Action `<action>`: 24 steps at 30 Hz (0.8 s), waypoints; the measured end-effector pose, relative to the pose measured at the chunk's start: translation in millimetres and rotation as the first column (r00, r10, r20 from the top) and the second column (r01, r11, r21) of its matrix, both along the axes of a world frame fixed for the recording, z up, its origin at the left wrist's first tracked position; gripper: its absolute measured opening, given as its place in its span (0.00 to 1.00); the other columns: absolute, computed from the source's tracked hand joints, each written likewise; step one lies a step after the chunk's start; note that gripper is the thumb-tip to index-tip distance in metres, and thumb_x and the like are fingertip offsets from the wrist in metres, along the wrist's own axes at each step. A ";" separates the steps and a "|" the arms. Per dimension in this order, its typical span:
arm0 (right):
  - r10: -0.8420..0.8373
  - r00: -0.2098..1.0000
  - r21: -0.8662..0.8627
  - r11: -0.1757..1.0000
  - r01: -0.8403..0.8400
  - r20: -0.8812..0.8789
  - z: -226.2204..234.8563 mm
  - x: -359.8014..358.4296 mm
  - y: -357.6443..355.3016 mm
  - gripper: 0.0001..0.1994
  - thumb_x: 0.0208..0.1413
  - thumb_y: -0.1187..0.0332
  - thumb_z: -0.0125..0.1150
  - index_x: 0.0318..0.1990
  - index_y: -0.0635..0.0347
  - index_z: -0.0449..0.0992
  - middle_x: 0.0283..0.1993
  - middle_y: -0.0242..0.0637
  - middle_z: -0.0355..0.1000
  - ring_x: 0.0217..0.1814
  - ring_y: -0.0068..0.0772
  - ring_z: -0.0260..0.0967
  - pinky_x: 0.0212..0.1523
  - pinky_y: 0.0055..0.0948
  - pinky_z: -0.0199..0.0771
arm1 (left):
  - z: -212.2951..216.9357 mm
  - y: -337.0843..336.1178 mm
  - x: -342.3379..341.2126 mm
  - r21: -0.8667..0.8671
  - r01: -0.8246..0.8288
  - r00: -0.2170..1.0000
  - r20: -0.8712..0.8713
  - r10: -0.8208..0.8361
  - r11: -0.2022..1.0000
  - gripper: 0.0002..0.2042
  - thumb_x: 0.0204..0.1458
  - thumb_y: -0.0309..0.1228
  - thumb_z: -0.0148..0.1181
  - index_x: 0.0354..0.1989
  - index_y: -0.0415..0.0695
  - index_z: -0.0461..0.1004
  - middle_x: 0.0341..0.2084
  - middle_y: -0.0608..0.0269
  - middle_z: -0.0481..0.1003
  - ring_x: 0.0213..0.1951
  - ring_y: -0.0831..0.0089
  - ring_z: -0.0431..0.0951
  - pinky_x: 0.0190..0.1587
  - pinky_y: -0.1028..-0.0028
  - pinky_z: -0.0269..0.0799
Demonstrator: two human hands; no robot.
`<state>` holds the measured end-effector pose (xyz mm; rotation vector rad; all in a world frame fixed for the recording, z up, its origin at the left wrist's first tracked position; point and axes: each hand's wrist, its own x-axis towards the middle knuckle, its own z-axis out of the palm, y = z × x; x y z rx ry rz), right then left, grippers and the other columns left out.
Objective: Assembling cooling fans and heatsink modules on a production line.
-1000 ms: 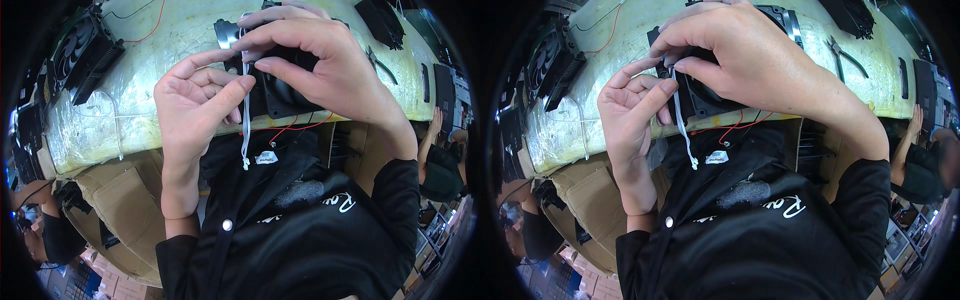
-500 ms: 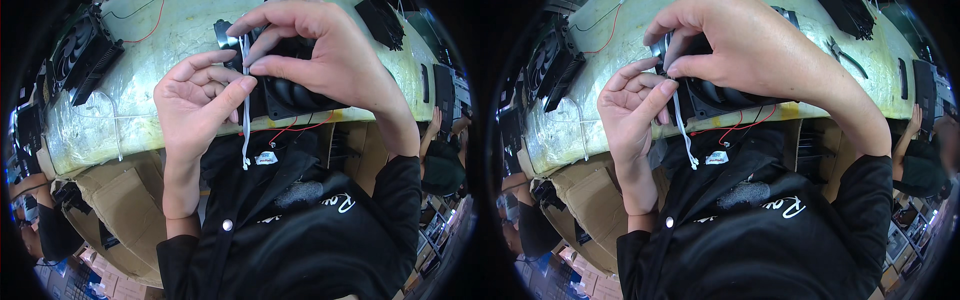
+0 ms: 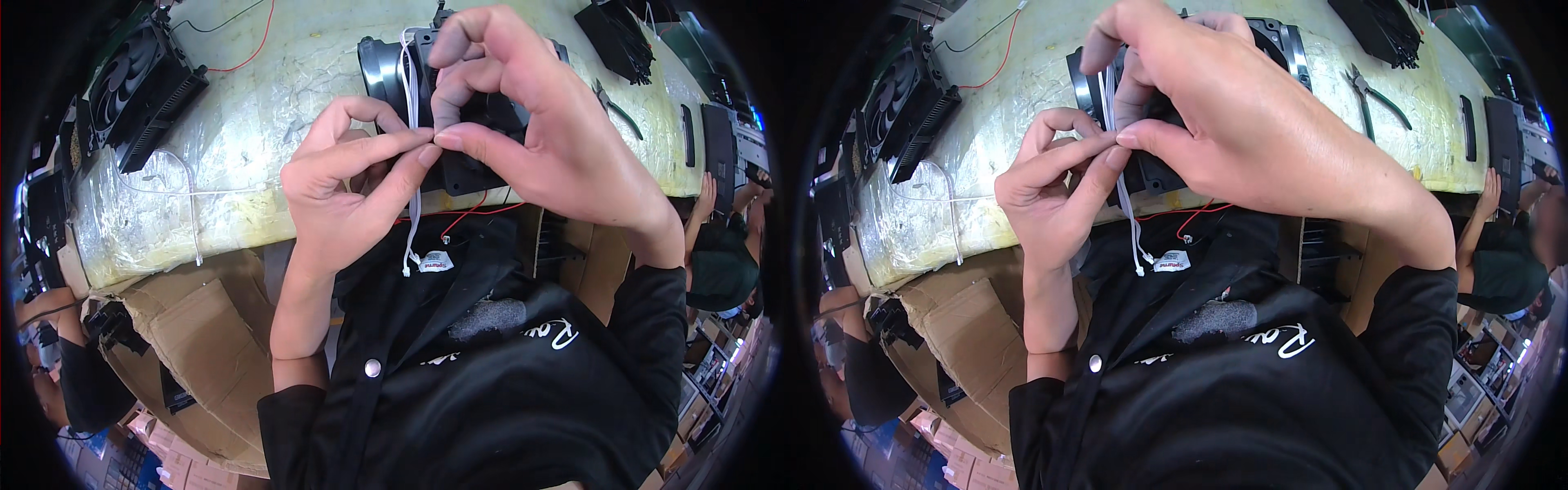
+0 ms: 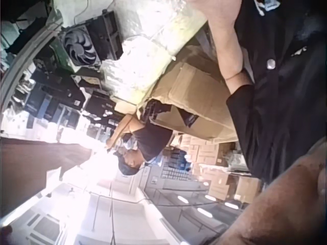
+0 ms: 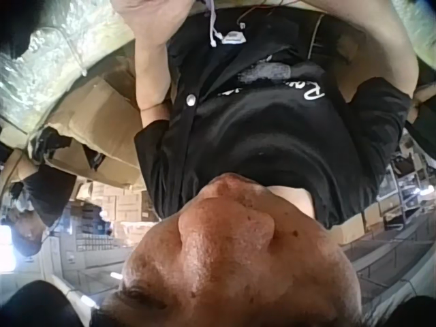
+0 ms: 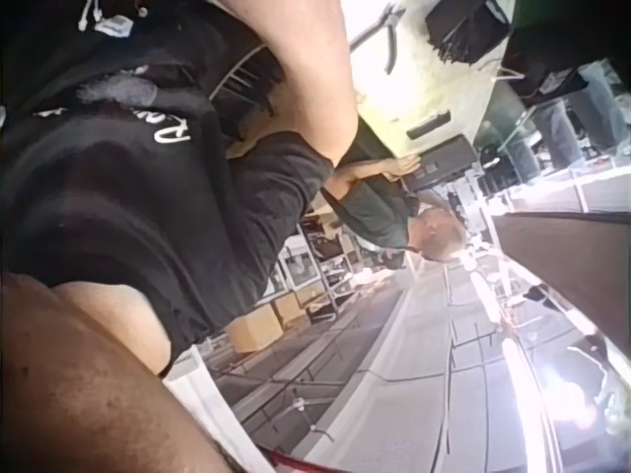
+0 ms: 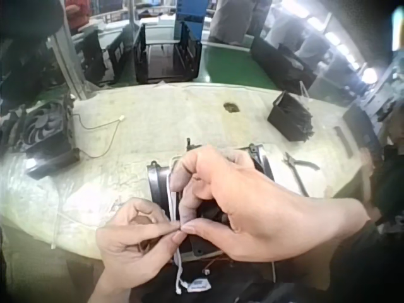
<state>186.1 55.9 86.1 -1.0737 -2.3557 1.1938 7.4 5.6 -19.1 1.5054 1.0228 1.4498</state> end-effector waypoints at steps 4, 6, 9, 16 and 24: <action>-0.121 0.977 -0.048 0.992 0.115 -0.175 -22.8 -0.1 -17.0 0.17 0.54 0.82 0.58 0.49 0.65 0.61 0.39 0.34 0.68 0.42 0.26 0.69 0.54 0.27 0.64 | -2.0 -2.7 -0.1 -0.079 0.021 0.999 0.042 -0.017 0.997 0.10 0.38 0.16 0.68 0.30 0.40 0.82 0.28 0.68 0.72 0.19 0.90 0.65 0.19 0.86 0.56; -0.035 0.977 -0.043 0.999 0.027 -0.211 -30.8 6.4 -16.3 0.19 0.52 0.83 0.59 0.49 0.63 0.59 0.42 0.35 0.66 0.43 0.25 0.68 0.55 0.27 0.63 | -2.9 -2.6 -0.4 0.071 -0.027 0.998 -0.051 0.031 0.997 0.10 0.35 0.16 0.68 0.28 0.40 0.82 0.27 0.68 0.72 0.20 0.88 0.67 0.19 0.86 0.58; 0.037 0.940 -0.103 0.992 -0.076 -0.339 -38.5 13.1 -19.9 0.21 0.51 0.84 0.60 0.48 0.60 0.58 0.46 0.36 0.62 0.43 0.23 0.67 0.55 0.27 0.62 | -7.9 3.6 -1.5 0.267 0.009 0.995 -0.096 0.017 0.964 0.10 0.34 0.16 0.67 0.28 0.40 0.81 0.26 0.66 0.73 0.20 0.85 0.69 0.21 0.84 0.63; -0.006 0.997 0.530 0.847 -0.037 0.078 -33.1 9.8 -27.9 0.20 0.42 0.68 0.71 0.47 0.54 0.77 0.44 0.30 0.74 0.54 0.37 0.68 0.64 0.46 0.52 | -20.9 -3.0 0.5 0.299 -0.037 0.997 -0.058 0.057 0.954 0.10 0.35 0.13 0.66 0.28 0.38 0.79 0.25 0.62 0.74 0.25 0.77 0.74 0.25 0.80 0.69; -0.007 0.986 0.700 0.703 0.124 -0.167 -54.2 3.7 -32.7 0.08 0.41 0.75 0.69 0.32 0.58 0.81 0.33 0.30 0.77 0.43 0.33 0.74 0.57 0.42 0.59 | -18.6 -2.0 5.3 0.184 -0.006 0.999 0.043 -0.002 0.983 0.12 0.34 0.14 0.64 0.31 0.37 0.78 0.27 0.61 0.74 0.28 0.78 0.74 0.30 0.81 0.69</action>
